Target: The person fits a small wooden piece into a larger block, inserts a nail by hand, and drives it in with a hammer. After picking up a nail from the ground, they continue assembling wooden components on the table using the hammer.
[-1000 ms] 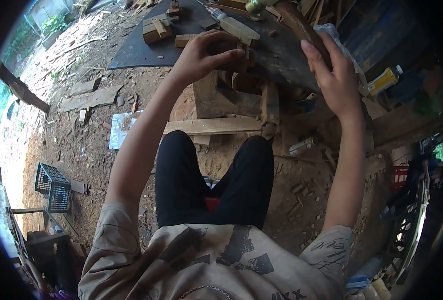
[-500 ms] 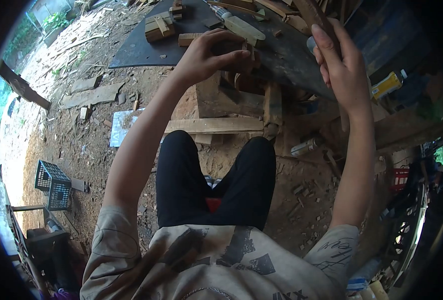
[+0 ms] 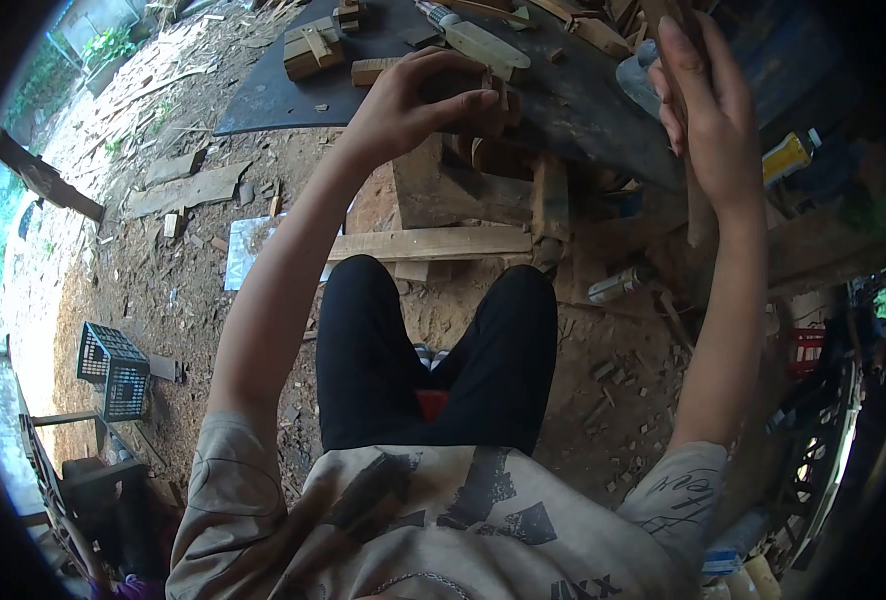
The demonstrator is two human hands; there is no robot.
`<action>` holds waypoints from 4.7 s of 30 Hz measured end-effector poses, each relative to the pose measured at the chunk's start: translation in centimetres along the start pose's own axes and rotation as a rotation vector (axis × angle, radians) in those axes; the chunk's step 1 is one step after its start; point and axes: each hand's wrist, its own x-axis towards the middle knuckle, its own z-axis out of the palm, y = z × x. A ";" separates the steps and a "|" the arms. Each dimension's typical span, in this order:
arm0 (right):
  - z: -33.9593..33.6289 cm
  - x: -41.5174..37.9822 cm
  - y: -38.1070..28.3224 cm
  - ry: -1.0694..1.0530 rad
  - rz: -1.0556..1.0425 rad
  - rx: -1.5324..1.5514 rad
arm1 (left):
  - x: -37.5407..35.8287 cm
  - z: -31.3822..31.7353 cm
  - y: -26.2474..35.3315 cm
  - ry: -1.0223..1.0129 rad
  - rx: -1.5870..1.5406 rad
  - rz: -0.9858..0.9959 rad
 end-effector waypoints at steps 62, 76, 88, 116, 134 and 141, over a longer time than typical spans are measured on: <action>-0.2 -2.6 10.3 -0.011 0.188 -1.048 | -0.2 -0.4 0.6 -0.071 -0.113 -0.154; 5.5 -0.6 6.5 -0.057 -0.315 -0.337 | -0.1 -0.5 1.0 -0.116 -0.150 -0.184; 10.3 -1.0 8.4 -0.078 -0.196 -0.115 | 0.1 -0.8 0.7 -0.124 -0.217 -0.179; 13.6 -2.0 5.8 0.272 -0.258 -0.340 | 0.2 -1.0 1.2 -0.151 -0.224 -0.144; 14.1 -2.0 5.4 0.356 -0.242 -0.413 | 0.3 -0.8 1.5 -0.142 -0.221 -0.162; 12.7 -2.0 6.1 0.233 -0.241 -0.347 | 0.3 -0.7 2.1 -0.115 -0.281 -0.238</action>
